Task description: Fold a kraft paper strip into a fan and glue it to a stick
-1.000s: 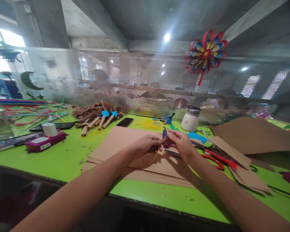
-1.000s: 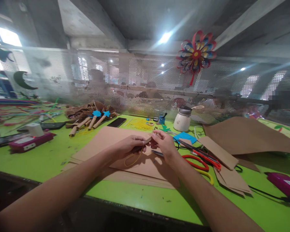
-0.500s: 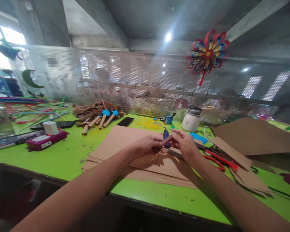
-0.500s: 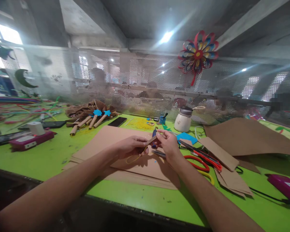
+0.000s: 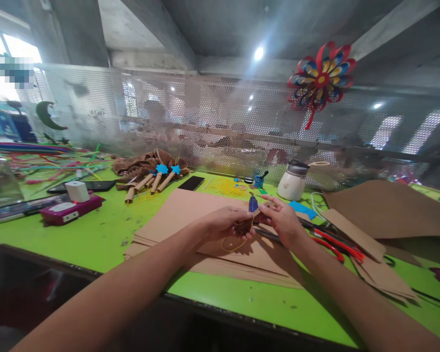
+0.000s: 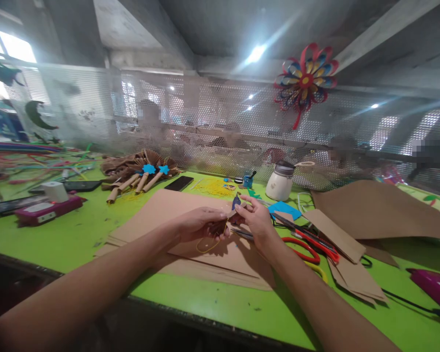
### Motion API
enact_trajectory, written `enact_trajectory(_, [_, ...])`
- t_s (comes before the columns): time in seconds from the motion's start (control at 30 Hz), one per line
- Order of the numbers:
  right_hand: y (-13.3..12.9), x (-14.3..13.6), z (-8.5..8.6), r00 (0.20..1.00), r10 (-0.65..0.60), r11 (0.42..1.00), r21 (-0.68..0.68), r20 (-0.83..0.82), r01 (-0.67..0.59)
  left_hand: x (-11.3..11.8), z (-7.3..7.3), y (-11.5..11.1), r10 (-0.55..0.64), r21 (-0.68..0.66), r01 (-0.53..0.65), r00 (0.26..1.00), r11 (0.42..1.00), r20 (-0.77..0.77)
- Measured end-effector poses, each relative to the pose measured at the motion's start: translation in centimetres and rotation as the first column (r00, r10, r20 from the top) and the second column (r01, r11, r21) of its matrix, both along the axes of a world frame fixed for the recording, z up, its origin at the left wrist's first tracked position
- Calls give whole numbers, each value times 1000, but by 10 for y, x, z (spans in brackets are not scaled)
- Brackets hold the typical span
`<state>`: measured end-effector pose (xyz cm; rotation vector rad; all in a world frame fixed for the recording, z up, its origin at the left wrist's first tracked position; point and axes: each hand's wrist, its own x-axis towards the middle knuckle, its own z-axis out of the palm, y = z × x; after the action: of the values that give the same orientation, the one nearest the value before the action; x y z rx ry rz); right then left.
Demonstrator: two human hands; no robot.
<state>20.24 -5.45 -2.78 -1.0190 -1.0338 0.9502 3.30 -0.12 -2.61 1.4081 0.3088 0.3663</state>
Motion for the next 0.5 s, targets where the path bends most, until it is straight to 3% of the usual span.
enact_trajectory(0.3, [0, 11, 3, 976, 80, 994, 59, 203, -94, 1, 2, -8, -77, -67, 73, 995, 995, -61])
enact_trajectory(0.5, [-4, 4, 7, 918, 150, 980, 66, 367, -186, 3, -2, -6, -55, -10, 54, 997, 998, -60])
